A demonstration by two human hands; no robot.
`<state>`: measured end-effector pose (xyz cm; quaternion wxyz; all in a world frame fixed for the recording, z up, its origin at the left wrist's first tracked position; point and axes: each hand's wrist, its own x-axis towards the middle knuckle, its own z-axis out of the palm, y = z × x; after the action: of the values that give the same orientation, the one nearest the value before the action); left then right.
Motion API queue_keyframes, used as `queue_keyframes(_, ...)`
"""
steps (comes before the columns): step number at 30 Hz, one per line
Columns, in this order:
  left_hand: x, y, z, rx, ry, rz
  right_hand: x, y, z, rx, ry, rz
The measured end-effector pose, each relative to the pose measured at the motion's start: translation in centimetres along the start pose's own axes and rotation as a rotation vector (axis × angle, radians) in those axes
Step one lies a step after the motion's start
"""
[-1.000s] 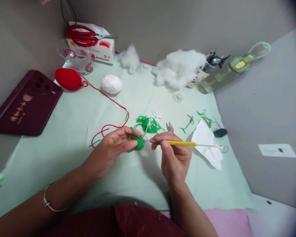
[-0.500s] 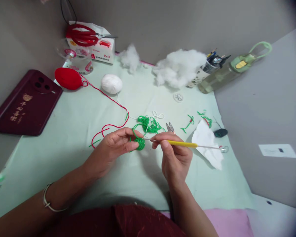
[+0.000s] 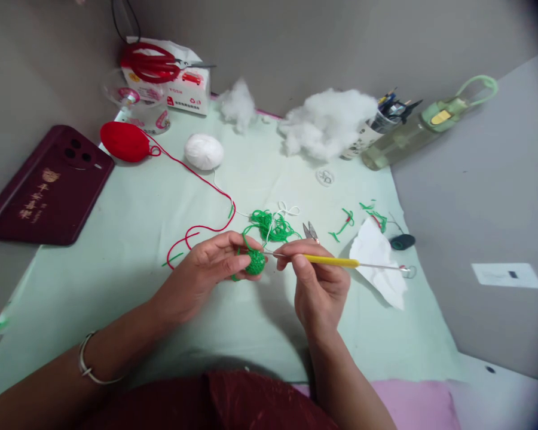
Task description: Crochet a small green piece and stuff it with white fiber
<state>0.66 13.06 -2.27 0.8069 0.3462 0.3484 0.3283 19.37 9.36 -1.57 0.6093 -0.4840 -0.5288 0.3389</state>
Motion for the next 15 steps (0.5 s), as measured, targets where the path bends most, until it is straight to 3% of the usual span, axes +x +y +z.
queue_keyframes(5, -0.05, 0.04, 0.23, -0.060, -0.045, 0.018, -0.04, 0.04, 0.08, 0.052, -0.014, -0.017)
queue_keyframes(15, 0.25, -0.34, 0.23, -0.081, -0.020, 0.013, -0.33, -0.02, 0.29, 0.073, -0.052, 0.006)
